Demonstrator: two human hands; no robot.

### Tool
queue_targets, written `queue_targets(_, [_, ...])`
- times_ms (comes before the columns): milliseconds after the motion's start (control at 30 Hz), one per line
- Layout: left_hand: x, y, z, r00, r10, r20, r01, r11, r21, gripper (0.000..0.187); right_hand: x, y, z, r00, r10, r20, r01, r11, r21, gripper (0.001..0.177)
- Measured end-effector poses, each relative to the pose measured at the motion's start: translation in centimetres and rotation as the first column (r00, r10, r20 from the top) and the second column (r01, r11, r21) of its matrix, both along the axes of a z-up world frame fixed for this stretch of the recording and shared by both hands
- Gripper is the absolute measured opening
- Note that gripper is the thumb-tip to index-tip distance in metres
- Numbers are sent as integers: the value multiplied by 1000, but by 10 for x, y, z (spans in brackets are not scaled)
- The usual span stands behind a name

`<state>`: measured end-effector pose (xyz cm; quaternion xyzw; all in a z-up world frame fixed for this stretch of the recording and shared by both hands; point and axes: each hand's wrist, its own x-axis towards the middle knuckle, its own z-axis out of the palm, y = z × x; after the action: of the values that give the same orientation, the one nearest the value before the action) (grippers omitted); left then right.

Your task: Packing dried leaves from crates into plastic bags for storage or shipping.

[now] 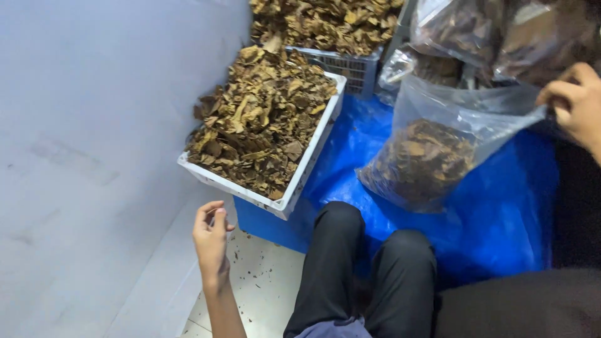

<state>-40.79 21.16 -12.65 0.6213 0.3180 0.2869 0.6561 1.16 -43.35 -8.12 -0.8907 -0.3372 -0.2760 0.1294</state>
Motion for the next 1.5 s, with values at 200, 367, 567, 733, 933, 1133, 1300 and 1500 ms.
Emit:
queue_targets(200, [13, -6, 4, 993, -112, 26, 113, 993, -26, 21, 125, -68, -105, 934, 179, -310, -41, 914, 403, 38])
queue_targets(367, [28, -25, 13, 983, -162, -82, 163, 987, -3, 26, -191, 181, 80, 971, -162, 178, 171, 985, -33, 25])
queue_targets(567, [46, -49, 2, 952, -304, 41, 307, 944, -122, 25, -296, 253, 70, 943, -320, 97, 324, 946, -26, 55])
queue_targets(733, [44, -34, -4, 959, -280, -46, 276, 959, -69, 27, -303, 279, 42, 968, -181, -176, 212, 961, 178, 46])
queue_targets(933, [33, -12, 0, 988, -151, -29, 150, 988, -36, 25, -291, 329, 39, 893, 43, -449, 130, 928, 349, 38])
queue_targets(1133, [49, 8, 19, 986, -59, -155, 78, 989, 123, 19, -237, 389, 17, 640, 275, -718, -28, 942, 335, 55])
queue_targets(1300, [91, 54, 15, 998, 55, -42, -26, 862, 506, 31, -184, 474, 7, 510, 312, -801, -84, 946, 314, 71])
queue_targets(1500, [172, 108, 8, 989, 108, -101, -30, 817, 576, 50, -111, 577, -29, 591, 285, -754, -18, 940, 341, 107])
